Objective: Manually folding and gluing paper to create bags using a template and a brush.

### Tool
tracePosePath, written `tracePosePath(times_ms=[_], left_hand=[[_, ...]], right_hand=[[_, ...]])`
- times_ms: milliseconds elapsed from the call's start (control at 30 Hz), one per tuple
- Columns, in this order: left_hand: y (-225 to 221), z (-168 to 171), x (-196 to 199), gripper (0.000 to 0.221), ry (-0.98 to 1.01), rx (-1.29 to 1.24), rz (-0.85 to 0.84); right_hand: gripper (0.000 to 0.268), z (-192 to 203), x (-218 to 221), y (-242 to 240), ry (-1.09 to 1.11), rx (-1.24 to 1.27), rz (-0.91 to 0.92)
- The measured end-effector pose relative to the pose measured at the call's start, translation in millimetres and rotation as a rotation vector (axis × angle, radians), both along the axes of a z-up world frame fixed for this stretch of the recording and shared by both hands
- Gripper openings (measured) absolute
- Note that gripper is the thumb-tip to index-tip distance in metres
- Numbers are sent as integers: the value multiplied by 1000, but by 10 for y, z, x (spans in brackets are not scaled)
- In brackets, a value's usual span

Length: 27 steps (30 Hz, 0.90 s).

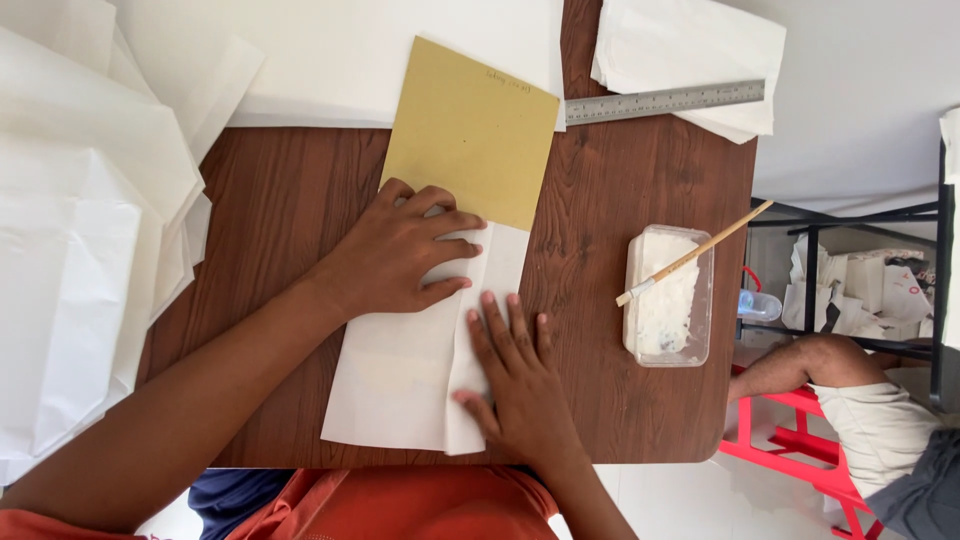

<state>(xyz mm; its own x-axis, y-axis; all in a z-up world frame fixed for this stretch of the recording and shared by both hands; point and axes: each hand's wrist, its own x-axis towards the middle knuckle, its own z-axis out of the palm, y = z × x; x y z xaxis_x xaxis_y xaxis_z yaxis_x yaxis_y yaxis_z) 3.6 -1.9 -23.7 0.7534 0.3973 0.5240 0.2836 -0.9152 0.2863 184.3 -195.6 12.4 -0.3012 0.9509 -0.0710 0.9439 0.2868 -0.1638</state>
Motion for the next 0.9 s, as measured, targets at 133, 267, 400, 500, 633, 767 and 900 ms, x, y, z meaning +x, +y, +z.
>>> tracePosePath(times_ms=[133, 267, 400, 500, 633, 767, 900], left_hand=[[20, -4, 4, 24, -10, 7, -12], [14, 8, -1, 24, 5, 36, -13], [-7, 19, 4, 21, -15, 104, -2], [-30, 37, 11, 24, 4, 151, 37], [-53, 30, 32, 31, 6, 137, 77], [-70, 11, 50, 27, -4, 168, 97], [-85, -13, 61, 28, -11, 156, 117]], right_hand=[[92, -35, -126, -299, -24, -8, 48], [91, -11, -229, -533, -38, -74, 93], [67, -86, -281, -769, 249, 90, -22], [49, -151, -312, -866, 370, 338, -203], [26, -244, -339, -945, 258, 529, -450], [31, -264, -325, -919, 168, 473, -627], [12, -210, -313, -822, 91, 478, -536]])
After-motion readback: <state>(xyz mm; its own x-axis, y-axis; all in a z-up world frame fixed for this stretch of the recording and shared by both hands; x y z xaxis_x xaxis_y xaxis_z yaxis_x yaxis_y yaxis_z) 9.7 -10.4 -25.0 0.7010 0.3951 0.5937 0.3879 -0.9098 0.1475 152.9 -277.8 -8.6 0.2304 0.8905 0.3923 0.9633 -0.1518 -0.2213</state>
